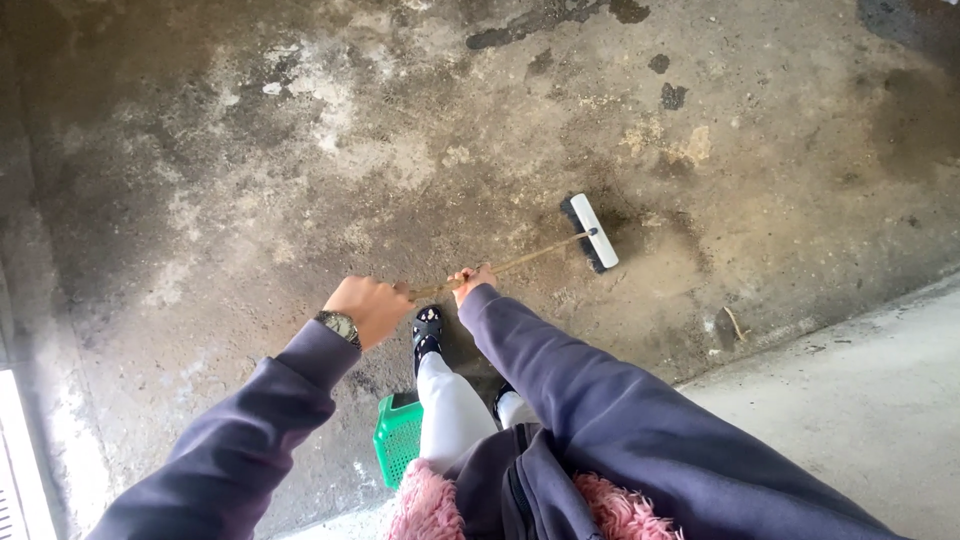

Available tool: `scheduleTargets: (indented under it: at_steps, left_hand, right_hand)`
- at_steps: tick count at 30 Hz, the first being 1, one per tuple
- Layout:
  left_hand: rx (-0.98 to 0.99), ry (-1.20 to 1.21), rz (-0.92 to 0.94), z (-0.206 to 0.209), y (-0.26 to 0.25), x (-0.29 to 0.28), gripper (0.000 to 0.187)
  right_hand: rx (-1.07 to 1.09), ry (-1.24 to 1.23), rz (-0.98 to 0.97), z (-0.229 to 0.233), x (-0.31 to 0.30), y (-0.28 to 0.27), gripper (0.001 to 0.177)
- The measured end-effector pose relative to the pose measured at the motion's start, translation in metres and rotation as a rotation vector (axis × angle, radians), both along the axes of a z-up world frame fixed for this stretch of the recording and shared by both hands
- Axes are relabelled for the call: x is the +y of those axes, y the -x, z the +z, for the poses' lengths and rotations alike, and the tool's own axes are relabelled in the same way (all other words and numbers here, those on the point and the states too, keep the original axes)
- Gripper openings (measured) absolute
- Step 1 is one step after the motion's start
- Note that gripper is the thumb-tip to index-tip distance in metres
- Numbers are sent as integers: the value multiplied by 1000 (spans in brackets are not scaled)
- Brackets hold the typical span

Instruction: The person sweeps a concrete floor using a brush with a long handle, moving the brush in back-and-forth strokes.

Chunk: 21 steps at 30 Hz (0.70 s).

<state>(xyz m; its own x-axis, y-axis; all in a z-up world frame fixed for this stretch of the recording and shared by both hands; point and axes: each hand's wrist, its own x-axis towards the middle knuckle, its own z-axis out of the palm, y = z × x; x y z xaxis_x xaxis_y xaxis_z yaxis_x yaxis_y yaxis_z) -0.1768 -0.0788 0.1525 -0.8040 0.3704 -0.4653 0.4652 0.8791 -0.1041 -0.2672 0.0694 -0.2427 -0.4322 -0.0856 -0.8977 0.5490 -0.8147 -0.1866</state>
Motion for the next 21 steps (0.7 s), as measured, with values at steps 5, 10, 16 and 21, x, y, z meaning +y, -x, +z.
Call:
scheduleTargets:
  at_steps: [5,10,16,21]
  left_hand:
    - [-123,4,16,-7,23,28,27]
    - [-78,-128,-26,-82,50,89,19]
    - [-38,-187,-16,-116,71,115,14]
    - [-7,-71,-40,-48,66,79,21]
  right_hand:
    - [-153,33,-59,26,32,12,40]
    - [-221,54,-272,81,117,38,30]
    - [-95,-115,-66,-74,181,84,26]
    - [33,-136,49,-33,136,83,37]
